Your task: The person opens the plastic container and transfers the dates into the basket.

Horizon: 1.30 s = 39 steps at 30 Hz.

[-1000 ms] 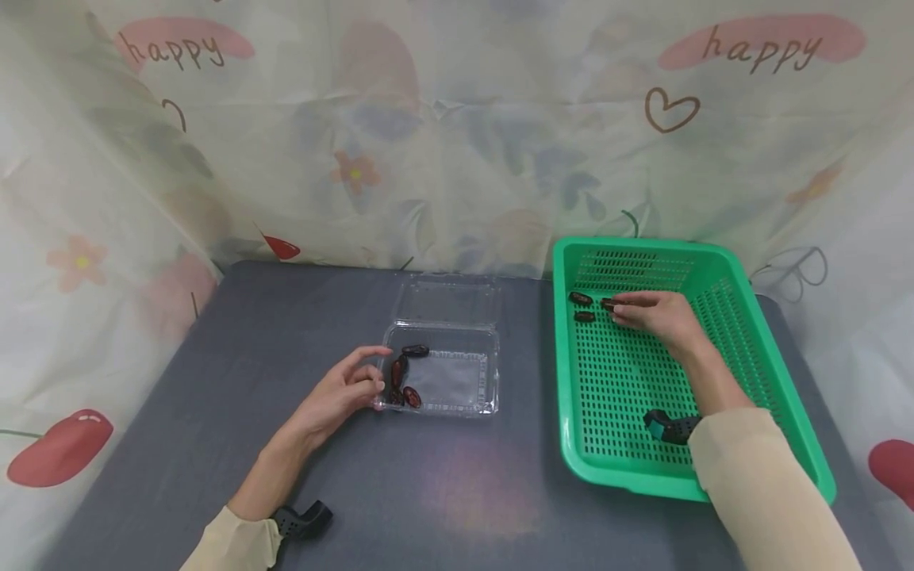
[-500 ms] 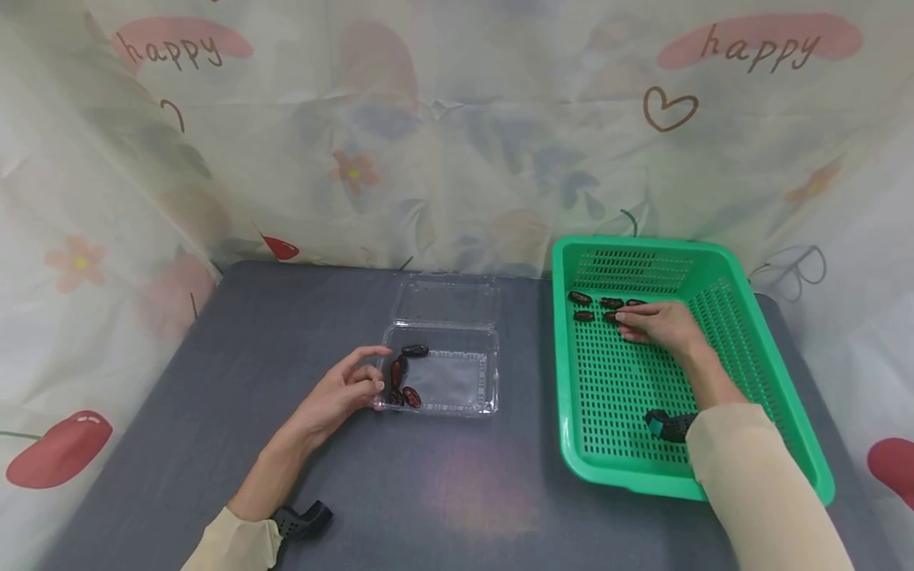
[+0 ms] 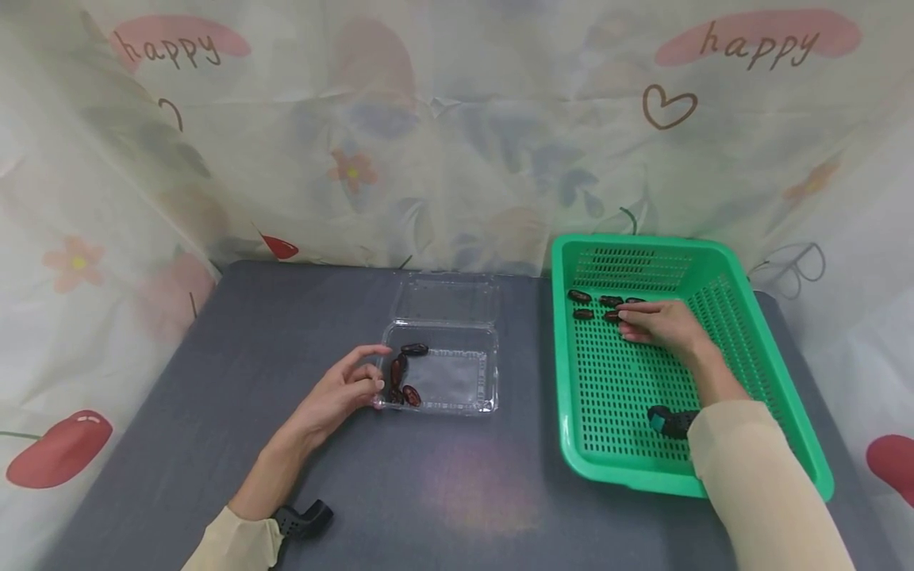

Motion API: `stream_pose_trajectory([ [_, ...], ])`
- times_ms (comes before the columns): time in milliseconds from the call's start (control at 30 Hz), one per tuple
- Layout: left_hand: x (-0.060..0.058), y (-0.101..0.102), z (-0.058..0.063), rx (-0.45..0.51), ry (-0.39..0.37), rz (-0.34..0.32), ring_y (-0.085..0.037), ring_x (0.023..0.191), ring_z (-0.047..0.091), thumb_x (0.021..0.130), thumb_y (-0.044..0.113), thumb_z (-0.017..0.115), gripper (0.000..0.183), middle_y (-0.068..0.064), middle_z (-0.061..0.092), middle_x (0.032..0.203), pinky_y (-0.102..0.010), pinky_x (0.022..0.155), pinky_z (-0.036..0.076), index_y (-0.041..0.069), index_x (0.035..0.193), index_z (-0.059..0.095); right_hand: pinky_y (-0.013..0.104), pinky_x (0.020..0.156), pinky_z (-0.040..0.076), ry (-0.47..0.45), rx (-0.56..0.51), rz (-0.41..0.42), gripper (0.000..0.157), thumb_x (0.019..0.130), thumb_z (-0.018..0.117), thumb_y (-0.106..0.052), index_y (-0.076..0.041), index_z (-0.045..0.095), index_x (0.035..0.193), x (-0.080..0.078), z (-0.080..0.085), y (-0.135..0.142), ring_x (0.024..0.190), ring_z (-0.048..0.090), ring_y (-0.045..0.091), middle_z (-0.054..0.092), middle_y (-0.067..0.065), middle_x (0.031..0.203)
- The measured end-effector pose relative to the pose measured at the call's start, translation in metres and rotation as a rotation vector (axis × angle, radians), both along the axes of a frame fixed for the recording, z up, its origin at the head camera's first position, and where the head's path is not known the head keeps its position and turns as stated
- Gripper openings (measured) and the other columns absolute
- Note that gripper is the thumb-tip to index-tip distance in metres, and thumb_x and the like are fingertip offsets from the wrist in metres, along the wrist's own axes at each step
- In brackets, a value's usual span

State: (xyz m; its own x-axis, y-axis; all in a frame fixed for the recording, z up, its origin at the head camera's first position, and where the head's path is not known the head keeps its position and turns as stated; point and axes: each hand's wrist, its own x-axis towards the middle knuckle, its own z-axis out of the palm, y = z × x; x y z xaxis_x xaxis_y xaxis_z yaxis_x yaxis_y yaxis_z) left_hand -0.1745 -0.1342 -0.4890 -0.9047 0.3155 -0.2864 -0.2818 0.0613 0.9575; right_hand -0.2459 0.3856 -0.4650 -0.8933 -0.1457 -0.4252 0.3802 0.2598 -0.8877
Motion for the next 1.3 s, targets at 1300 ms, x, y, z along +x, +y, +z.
stream_pose_trajectory([
  [1300, -0.001, -0.002, 0.000, 0.022, 0.022, -0.031, -0.019, 0.076, 0.058, 0.094, 0.003, 0.061, 0.050, -0.008, 0.056, 0.091, -0.041, 0.077, 0.055, 0.015, 0.140, 0.049, 0.029, 0.085, 0.054, 0.352, 0.109, 0.019, 0.049, 0.097, 0.063, -0.040, -0.010, 0.060, 0.135, 0.027, 0.093, -0.090, 0.099, 0.066, 0.014, 0.069, -0.009, 0.116],
])
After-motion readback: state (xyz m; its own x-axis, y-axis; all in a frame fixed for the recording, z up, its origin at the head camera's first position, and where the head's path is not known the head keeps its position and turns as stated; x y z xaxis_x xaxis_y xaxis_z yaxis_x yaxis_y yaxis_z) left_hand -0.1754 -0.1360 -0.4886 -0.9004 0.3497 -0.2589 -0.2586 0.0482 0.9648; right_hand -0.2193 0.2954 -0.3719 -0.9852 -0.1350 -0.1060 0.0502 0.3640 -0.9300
